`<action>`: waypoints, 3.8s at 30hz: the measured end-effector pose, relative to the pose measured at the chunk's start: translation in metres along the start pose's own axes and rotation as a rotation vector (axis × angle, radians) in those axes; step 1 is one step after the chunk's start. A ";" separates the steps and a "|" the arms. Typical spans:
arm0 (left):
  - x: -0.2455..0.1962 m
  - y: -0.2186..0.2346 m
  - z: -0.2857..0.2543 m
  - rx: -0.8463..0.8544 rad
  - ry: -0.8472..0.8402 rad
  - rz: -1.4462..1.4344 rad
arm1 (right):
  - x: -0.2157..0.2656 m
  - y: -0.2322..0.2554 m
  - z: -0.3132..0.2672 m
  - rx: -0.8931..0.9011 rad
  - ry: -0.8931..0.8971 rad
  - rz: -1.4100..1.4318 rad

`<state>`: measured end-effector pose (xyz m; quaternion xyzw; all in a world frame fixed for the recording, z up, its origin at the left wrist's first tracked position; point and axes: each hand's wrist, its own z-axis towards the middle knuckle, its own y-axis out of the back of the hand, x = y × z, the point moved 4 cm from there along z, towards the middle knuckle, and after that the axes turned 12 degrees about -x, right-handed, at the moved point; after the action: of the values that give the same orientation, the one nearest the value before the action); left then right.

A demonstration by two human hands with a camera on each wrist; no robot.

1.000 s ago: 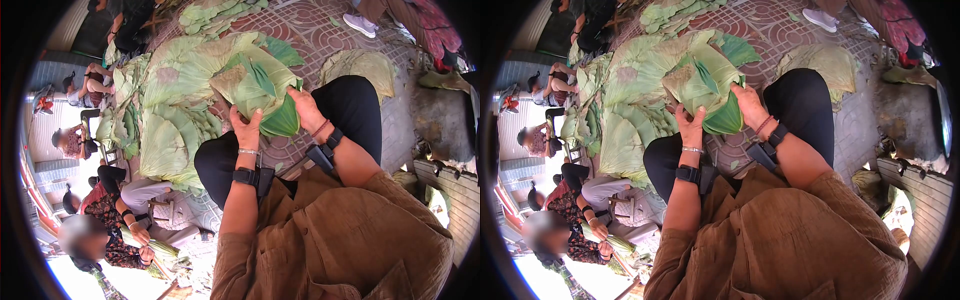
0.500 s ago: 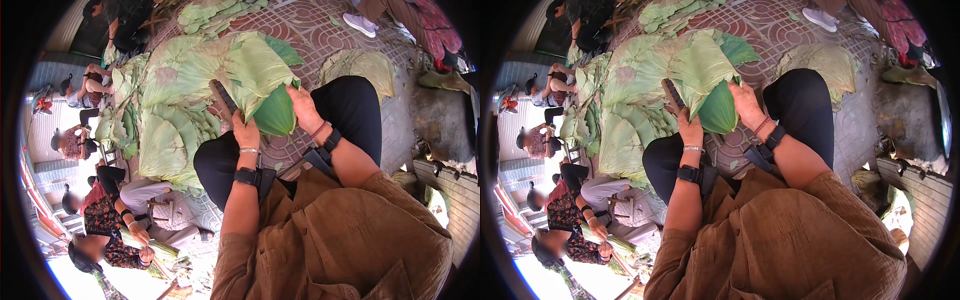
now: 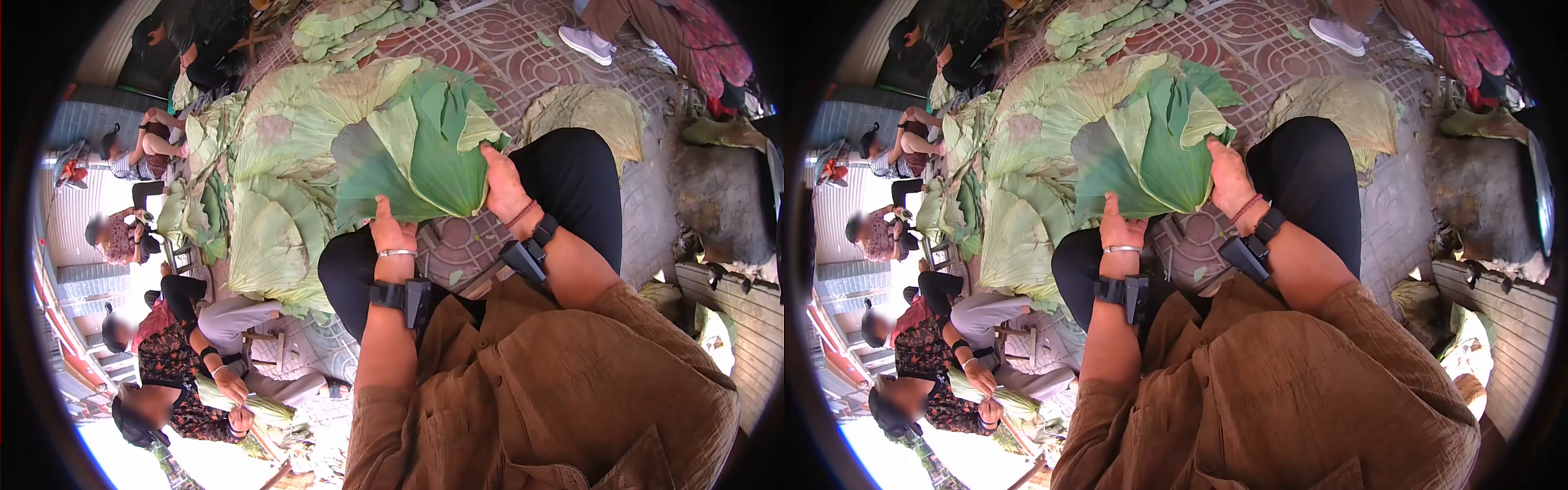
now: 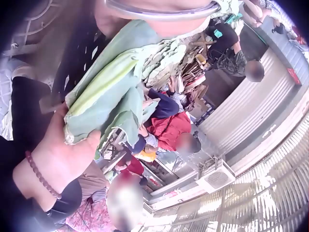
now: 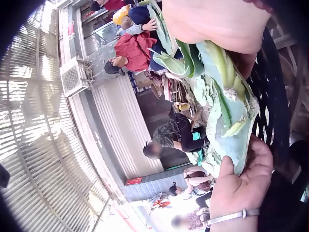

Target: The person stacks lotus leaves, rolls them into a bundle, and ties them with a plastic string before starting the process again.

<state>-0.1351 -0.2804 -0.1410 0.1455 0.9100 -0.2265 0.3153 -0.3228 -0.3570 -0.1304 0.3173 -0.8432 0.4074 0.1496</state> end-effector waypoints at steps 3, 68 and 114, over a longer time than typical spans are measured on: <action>-0.018 0.014 0.005 -0.221 -0.402 0.155 | 0.002 0.004 0.005 -0.044 0.119 -0.135; -0.057 -0.032 -0.073 0.095 -1.391 1.286 | 0.045 0.026 0.034 0.055 0.053 -0.015; -0.039 0.356 0.054 -0.484 -0.219 0.562 | -0.015 0.003 0.027 0.091 0.053 -0.688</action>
<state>0.0669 -0.0080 -0.2682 0.2856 0.8228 0.0758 0.4855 -0.3127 -0.3706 -0.1566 0.5784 -0.6636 0.3786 0.2858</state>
